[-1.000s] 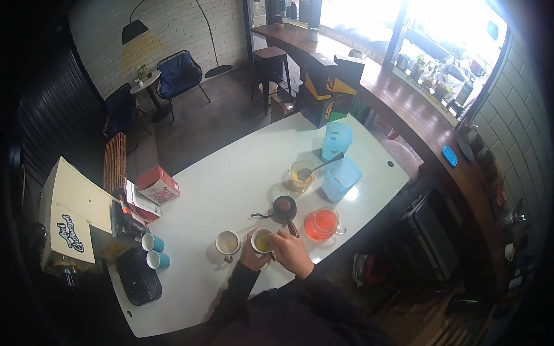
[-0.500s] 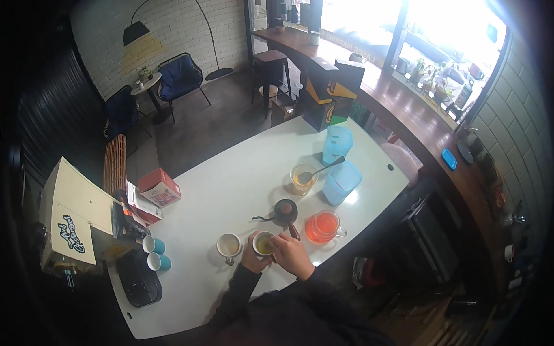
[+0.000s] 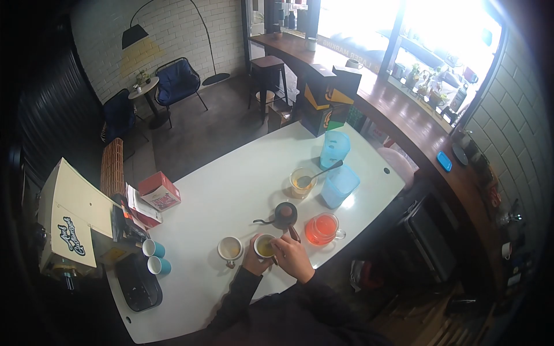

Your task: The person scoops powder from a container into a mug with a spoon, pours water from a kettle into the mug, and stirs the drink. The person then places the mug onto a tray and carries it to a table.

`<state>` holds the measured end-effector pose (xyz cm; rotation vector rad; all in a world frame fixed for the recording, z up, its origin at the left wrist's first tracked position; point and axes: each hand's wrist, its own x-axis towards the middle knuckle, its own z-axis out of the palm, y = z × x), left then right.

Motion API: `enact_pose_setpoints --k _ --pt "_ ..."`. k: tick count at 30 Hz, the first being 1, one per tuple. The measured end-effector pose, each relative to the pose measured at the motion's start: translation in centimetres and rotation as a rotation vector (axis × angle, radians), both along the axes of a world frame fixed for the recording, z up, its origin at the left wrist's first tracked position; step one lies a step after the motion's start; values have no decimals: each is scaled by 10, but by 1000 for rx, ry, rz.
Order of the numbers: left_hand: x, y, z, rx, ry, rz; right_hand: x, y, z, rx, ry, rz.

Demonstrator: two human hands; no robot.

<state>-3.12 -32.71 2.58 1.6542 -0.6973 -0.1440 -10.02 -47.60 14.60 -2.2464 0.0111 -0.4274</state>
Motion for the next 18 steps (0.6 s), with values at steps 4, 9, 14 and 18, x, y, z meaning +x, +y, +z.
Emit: enact_pose_setpoints --k 4,9,14,18 --pt "0 0 -1 6 -2 3 -3 5 6 19 20 -2" --pt "0 -1 0 -2 -61 9 -5 8 7 16 26 -2" --pt "0 -1 -6 3 -14 11 -8 13 8 57 49 -22" --pt "1 -1 -2 1 -57 4 -5 10 2 50 35 -12"
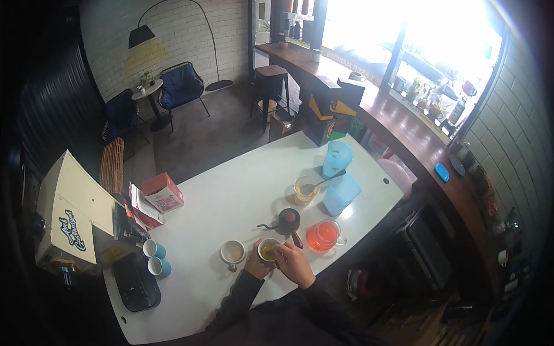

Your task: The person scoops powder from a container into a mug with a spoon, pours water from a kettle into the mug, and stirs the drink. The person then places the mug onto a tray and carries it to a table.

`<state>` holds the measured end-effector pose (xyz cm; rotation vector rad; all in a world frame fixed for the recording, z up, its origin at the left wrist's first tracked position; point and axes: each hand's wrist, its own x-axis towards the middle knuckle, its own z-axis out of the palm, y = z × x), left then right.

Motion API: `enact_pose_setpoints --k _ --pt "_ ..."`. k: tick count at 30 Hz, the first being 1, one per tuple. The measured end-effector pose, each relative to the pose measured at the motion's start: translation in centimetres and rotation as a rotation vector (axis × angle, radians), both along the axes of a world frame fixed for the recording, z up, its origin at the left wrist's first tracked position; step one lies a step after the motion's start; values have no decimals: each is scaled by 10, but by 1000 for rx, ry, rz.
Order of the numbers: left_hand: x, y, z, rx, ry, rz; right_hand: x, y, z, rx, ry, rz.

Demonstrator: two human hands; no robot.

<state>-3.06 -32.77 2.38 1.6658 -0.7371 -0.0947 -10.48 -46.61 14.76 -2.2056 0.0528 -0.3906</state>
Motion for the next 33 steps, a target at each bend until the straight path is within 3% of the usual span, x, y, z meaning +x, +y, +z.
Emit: enact_pose_setpoints --k 22,33 --pt "-3 1 -2 2 136 3 17 -3 -9 36 -21 74" --pt "-1 1 12 0 8 19 14 -16 -5 34 -6 66"
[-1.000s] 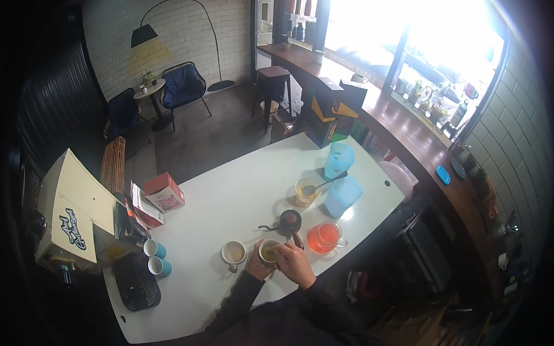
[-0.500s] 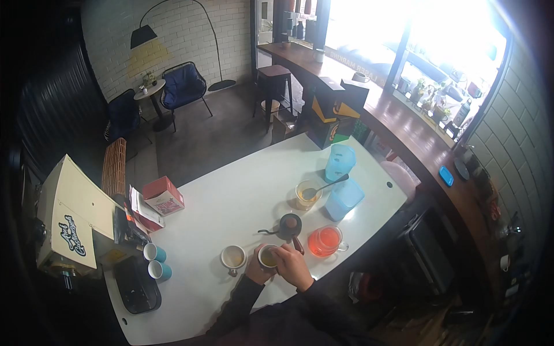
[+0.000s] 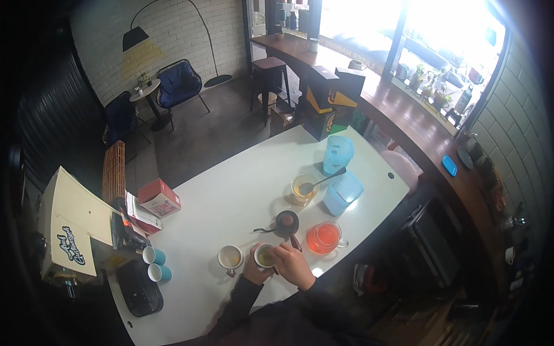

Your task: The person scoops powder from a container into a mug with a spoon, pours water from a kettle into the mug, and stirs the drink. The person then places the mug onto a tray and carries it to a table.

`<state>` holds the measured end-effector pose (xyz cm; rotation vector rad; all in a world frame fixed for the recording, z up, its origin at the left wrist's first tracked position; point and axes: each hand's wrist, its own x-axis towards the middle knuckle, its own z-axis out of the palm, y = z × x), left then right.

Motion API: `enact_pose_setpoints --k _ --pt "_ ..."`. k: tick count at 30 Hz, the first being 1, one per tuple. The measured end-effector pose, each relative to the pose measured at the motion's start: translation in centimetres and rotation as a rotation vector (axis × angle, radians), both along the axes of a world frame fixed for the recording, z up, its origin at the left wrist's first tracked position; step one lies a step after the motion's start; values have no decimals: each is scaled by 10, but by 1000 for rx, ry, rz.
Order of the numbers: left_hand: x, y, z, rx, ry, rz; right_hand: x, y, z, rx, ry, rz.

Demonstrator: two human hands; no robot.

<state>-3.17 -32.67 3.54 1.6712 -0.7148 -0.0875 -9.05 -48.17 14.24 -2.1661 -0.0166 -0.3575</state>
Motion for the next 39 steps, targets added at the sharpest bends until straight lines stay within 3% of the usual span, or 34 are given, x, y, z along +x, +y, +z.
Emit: enact_pose_setpoints --k 17,39 --pt "-1 2 4 -12 32 -21 -7 4 9 26 -126 -29" --pt "-2 3 -13 7 97 -20 -21 18 11 139 -45 -139"
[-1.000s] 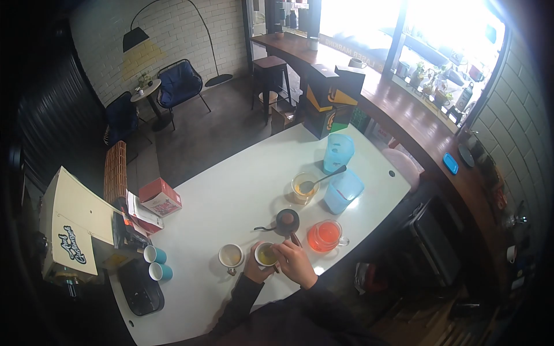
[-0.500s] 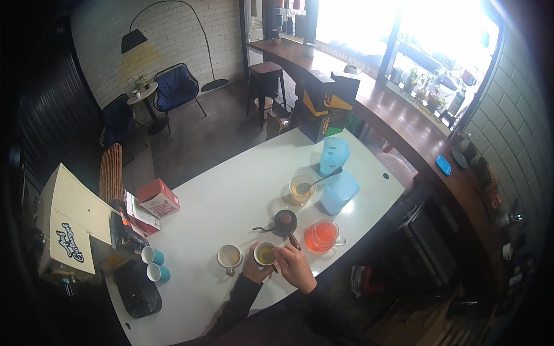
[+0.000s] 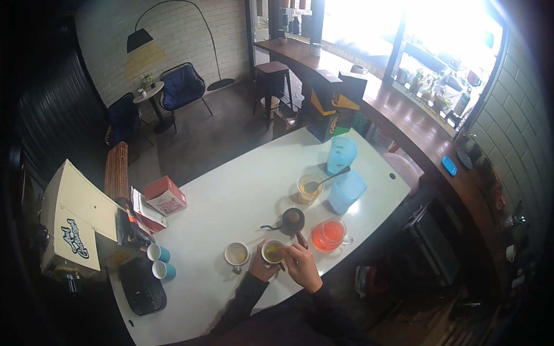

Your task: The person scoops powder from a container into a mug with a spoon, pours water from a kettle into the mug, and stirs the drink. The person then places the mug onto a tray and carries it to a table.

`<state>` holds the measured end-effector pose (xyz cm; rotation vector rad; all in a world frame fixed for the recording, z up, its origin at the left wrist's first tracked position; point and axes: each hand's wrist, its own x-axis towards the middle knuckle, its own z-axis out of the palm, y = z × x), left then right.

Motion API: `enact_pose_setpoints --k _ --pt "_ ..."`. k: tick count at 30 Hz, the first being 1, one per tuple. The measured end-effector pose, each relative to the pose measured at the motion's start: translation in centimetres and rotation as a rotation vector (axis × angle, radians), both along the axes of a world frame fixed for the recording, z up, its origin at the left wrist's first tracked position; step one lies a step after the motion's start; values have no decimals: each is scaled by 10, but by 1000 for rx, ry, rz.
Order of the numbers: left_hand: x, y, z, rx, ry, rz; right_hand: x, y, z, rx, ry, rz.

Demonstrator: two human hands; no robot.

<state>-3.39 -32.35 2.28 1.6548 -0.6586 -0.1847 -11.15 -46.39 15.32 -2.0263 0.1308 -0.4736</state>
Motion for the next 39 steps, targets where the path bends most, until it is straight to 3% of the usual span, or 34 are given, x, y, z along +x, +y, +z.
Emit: enact_pose_setpoints --k 10,39 --pt "2 -4 -2 29 83 -7 16 1 1 -18 20 60" --pt "1 -1 8 -37 -2 -23 14 -13 -5 -90 26 68"
